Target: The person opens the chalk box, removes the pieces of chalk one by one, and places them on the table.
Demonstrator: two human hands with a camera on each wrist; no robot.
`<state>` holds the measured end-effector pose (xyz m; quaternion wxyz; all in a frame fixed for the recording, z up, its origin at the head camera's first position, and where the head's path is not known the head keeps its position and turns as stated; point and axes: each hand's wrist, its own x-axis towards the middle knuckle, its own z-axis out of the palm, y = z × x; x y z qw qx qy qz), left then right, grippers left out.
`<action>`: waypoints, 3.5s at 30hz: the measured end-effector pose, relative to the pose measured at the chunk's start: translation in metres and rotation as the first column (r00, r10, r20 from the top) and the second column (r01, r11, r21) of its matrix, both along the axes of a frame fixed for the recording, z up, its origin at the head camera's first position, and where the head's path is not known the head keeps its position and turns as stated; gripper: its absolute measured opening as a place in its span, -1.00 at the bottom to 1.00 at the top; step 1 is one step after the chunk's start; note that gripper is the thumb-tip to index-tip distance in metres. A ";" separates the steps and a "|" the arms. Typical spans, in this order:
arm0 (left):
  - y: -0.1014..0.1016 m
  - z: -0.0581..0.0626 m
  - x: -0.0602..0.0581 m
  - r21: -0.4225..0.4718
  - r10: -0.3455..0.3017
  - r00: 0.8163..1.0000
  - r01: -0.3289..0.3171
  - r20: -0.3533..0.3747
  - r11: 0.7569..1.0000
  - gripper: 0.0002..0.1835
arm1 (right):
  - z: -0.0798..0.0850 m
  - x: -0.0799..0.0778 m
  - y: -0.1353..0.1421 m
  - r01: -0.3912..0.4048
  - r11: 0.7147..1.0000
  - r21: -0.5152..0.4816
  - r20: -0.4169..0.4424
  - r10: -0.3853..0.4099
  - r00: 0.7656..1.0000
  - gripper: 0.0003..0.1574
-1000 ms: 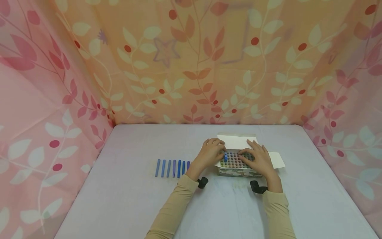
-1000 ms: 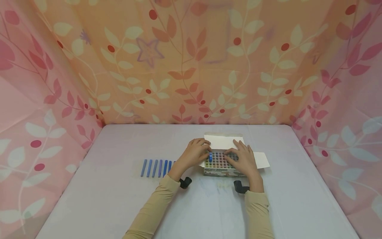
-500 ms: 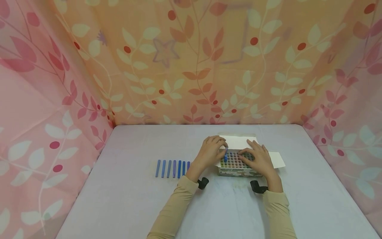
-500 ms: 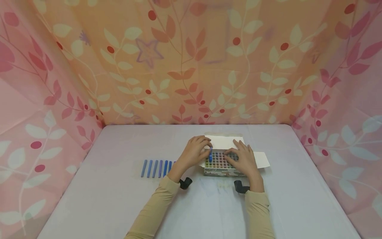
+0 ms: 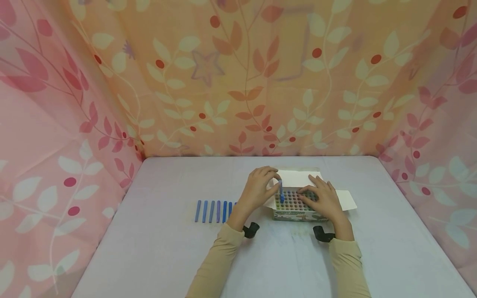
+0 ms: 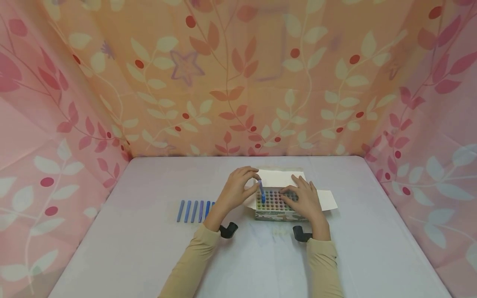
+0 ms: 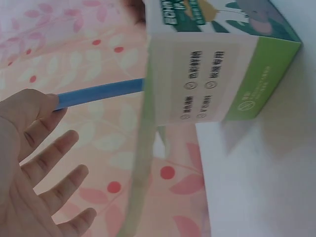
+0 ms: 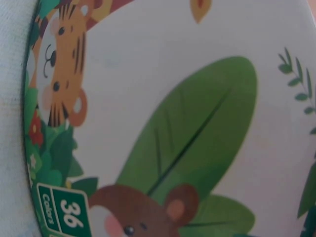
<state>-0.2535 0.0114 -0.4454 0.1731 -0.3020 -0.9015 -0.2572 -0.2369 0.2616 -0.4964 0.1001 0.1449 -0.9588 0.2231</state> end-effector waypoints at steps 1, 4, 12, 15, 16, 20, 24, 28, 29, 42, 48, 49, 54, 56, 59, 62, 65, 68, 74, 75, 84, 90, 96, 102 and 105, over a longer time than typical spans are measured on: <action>-0.001 0.001 0.000 0.013 0.001 1.000 -0.001 -0.007 1.000 -0.83 | 0.000 0.000 0.000 0.001 1.000 0.002 0.000 -0.001 1.000 -0.75; -0.005 0.004 0.002 0.050 0.004 1.000 -0.003 -0.029 0.999 -0.85 | -0.001 0.000 0.000 0.006 1.000 0.007 0.000 -0.006 1.000 -0.75; -0.017 0.006 0.006 0.105 0.022 0.997 -0.015 -0.069 0.994 -0.89 | -0.003 0.000 0.002 -0.001 1.000 0.007 -0.016 0.001 1.000 -0.77; -0.023 0.007 0.006 0.121 0.029 0.997 -0.020 -0.074 0.992 -0.89 | -0.004 0.000 0.002 -0.006 1.000 0.004 -0.017 0.006 1.000 -0.77; -0.025 0.007 0.006 0.127 0.030 0.997 -0.020 -0.075 0.992 -0.89 | -0.004 0.000 0.002 -0.007 1.000 0.006 -0.018 0.007 1.000 -0.77; -0.034 0.007 0.008 0.153 0.036 0.996 -0.023 -0.080 0.988 -0.89 | -0.004 -0.001 0.002 -0.007 1.000 0.011 -0.014 0.007 1.000 -0.77; -0.041 0.007 0.009 0.161 0.038 0.995 -0.023 -0.088 0.987 -0.88 | -0.003 -0.001 0.002 -0.004 1.000 0.012 -0.009 0.004 1.000 -0.76; -0.047 0.008 0.011 0.159 0.040 0.994 -0.023 -0.102 0.987 -0.87 | -0.003 -0.001 0.002 -0.003 1.000 0.010 -0.008 0.003 1.000 -0.75; -0.048 0.009 0.011 0.158 0.041 0.994 -0.025 -0.098 0.987 -0.87 | -0.003 -0.001 0.002 -0.004 1.000 0.009 -0.007 0.004 1.000 -0.75; -0.073 0.012 0.023 0.203 0.065 0.997 -0.057 -0.031 0.977 -0.88 | -0.004 -0.002 0.002 0.000 1.000 0.010 -0.012 0.000 1.000 -0.77; -0.089 0.015 0.027 0.207 0.085 0.996 -0.080 -0.019 0.975 -0.89 | -0.003 -0.001 0.002 -0.002 1.000 0.009 -0.013 0.003 1.000 -0.77; -0.091 0.015 0.027 0.204 0.091 0.996 -0.085 -0.016 0.975 -0.89 | -0.002 -0.001 0.002 -0.003 1.000 0.008 -0.012 0.003 1.000 -0.77; -0.106 0.017 0.030 0.172 0.121 0.993 -0.121 0.008 0.978 -0.88 | -0.002 -0.001 0.002 -0.004 1.000 0.003 -0.011 0.004 1.000 -0.77; -0.112 0.019 0.031 0.163 0.134 0.991 -0.137 0.027 0.977 -0.88 | -0.002 -0.001 0.002 -0.002 1.000 0.003 -0.008 0.002 1.000 -0.77; -0.121 0.020 0.033 0.155 0.153 0.986 -0.161 0.059 0.975 -0.88 | -0.002 -0.001 0.002 -0.001 1.000 0.005 -0.005 0.001 1.000 -0.76; -0.130 0.021 0.034 0.148 0.166 0.982 -0.177 0.087 0.973 -0.88 | -0.002 -0.001 0.002 -0.003 1.000 0.003 -0.008 0.003 1.000 -0.77; -0.139 0.020 0.034 0.142 0.172 0.979 -0.187 0.113 0.972 -0.86 | -0.001 -0.001 0.002 -0.006 1.000 0.005 -0.013 0.006 1.000 -0.77; -0.146 0.018 0.034 0.136 0.181 0.974 -0.200 0.140 0.970 -0.85 | -0.001 -0.001 0.002 -0.006 1.000 0.008 -0.009 0.006 1.000 -0.77; -0.161 0.013 0.034 0.128 0.202 0.952 -0.235 0.231 0.963 -0.82 | -0.001 0.000 0.001 -0.008 1.000 0.006 -0.007 0.008 1.000 -0.78; -0.163 0.012 0.035 0.129 0.203 0.947 -0.240 0.247 0.962 -0.83 | -0.001 0.000 0.002 -0.009 1.000 0.006 -0.008 0.009 1.000 -0.78; -0.185 0.003 0.035 0.086 0.253 0.913 -0.294 0.321 0.952 -0.80 | -0.001 0.000 0.002 -0.010 1.000 -0.002 -0.011 0.009 1.000 -0.77; -0.202 -0.002 0.038 0.041 0.321 0.860 -0.366 0.397 0.930 -0.77 | 0.000 0.001 0.001 -0.011 1.000 -0.003 -0.013 0.011 1.000 -0.78; -0.215 -0.004 0.040 -0.015 0.363 0.812 -0.401 0.457 0.916 -0.76 | 0.000 0.000 0.002 -0.009 1.000 -0.006 -0.002 0.009 1.000 -0.78; -0.222 -0.005 0.042 -0.083 0.395 0.765 -0.413 0.509 0.907 -0.76 | 0.000 -0.001 0.002 -0.011 1.000 -0.010 0.007 0.011 1.000 -0.77; -0.226 -0.007 0.043 -0.119 0.408 0.734 -0.414 0.543 0.902 -0.75 | 0.001 -0.001 0.002 -0.008 1.000 -0.009 0.013 0.009 1.000 -0.77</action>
